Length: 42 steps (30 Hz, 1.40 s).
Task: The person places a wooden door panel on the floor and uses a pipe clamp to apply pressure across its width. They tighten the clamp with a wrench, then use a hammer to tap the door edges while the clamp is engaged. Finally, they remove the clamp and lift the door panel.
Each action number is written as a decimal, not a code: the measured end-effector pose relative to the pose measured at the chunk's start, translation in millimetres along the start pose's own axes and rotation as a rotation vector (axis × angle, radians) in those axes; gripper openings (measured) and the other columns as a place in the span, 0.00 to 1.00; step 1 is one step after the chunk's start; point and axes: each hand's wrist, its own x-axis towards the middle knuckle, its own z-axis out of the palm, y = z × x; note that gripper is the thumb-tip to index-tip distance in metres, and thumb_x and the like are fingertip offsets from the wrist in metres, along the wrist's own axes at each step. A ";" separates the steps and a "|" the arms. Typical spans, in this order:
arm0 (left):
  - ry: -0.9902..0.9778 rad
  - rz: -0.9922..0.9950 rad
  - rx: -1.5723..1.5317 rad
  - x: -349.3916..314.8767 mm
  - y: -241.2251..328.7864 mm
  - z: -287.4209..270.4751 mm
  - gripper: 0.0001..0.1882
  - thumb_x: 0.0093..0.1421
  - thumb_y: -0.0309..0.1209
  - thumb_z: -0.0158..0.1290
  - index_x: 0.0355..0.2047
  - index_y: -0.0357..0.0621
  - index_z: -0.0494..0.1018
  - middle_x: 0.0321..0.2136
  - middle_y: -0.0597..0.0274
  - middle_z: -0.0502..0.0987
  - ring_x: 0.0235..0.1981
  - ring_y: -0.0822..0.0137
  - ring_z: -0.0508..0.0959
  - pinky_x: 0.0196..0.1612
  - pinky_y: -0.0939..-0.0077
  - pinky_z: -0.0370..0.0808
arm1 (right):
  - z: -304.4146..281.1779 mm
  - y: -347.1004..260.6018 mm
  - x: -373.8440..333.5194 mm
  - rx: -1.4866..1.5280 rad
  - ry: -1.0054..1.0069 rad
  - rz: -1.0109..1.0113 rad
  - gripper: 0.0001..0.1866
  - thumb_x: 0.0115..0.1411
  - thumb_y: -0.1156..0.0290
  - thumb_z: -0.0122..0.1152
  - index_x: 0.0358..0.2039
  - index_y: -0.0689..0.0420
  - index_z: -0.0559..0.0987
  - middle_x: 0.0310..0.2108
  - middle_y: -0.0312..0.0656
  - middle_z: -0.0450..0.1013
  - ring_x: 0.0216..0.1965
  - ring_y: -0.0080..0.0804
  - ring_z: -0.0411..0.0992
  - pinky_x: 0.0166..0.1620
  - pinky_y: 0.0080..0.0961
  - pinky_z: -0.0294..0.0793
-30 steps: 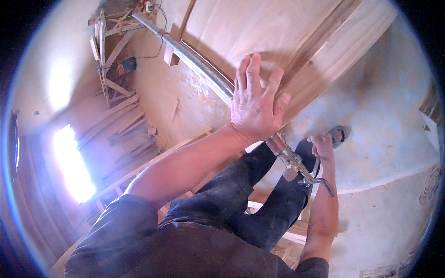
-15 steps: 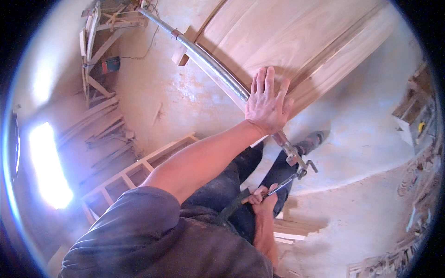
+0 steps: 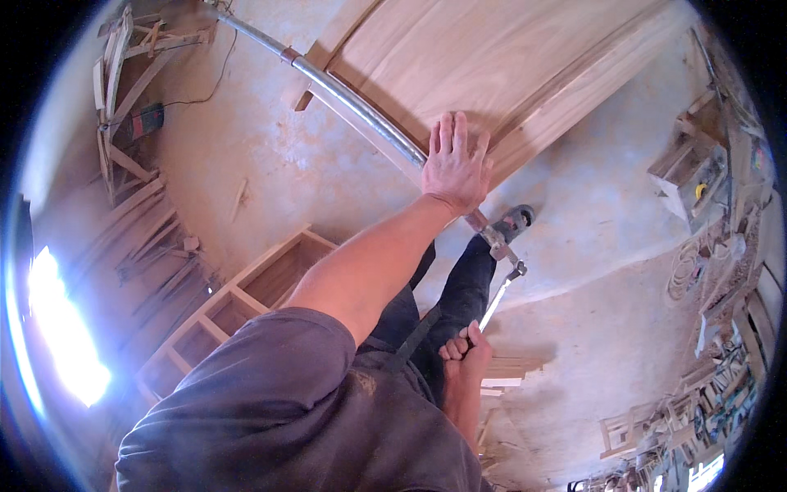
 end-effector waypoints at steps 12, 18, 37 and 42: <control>-0.155 -0.029 0.081 10.5 6.5 5.7 0.29 0.64 0.45 0.47 0.64 0.51 0.62 0.68 0.37 0.50 0.70 0.35 0.46 0.70 0.39 0.42 | 12.9 -36.0 -21.2 0.138 0.002 0.094 0.12 0.68 0.64 0.51 0.31 0.58 0.74 0.14 0.27 0.50 0.13 0.20 0.48 0.19 0.25 0.51; -0.120 0.001 0.096 7.4 9.8 7.9 0.28 0.65 0.44 0.46 0.63 0.46 0.64 0.69 0.36 0.46 0.70 0.34 0.44 0.70 0.39 0.43 | 13.8 -41.7 -6.9 -0.195 0.017 -0.022 0.13 0.69 0.60 0.49 0.33 0.56 0.73 0.14 0.31 0.58 0.14 0.23 0.55 0.19 0.26 0.58; -0.045 0.044 0.080 7.4 10.2 13.7 0.27 0.64 0.43 0.46 0.58 0.40 0.69 0.68 0.35 0.49 0.69 0.33 0.47 0.68 0.38 0.48 | -109.8 -121.1 128.7 -1.436 0.285 -1.023 0.10 0.55 0.63 0.58 0.28 0.54 0.82 0.26 0.52 0.77 0.29 0.56 0.75 0.38 0.49 0.75; -0.043 0.026 0.084 8.8 6.1 15.9 0.27 0.64 0.42 0.47 0.58 0.41 0.70 0.68 0.35 0.49 0.69 0.34 0.47 0.69 0.38 0.48 | -56.4 -243.4 165.7 -2.139 0.167 -1.353 0.07 0.46 0.68 0.60 0.26 0.48 0.83 0.24 0.42 0.77 0.32 0.46 0.74 0.45 0.44 0.72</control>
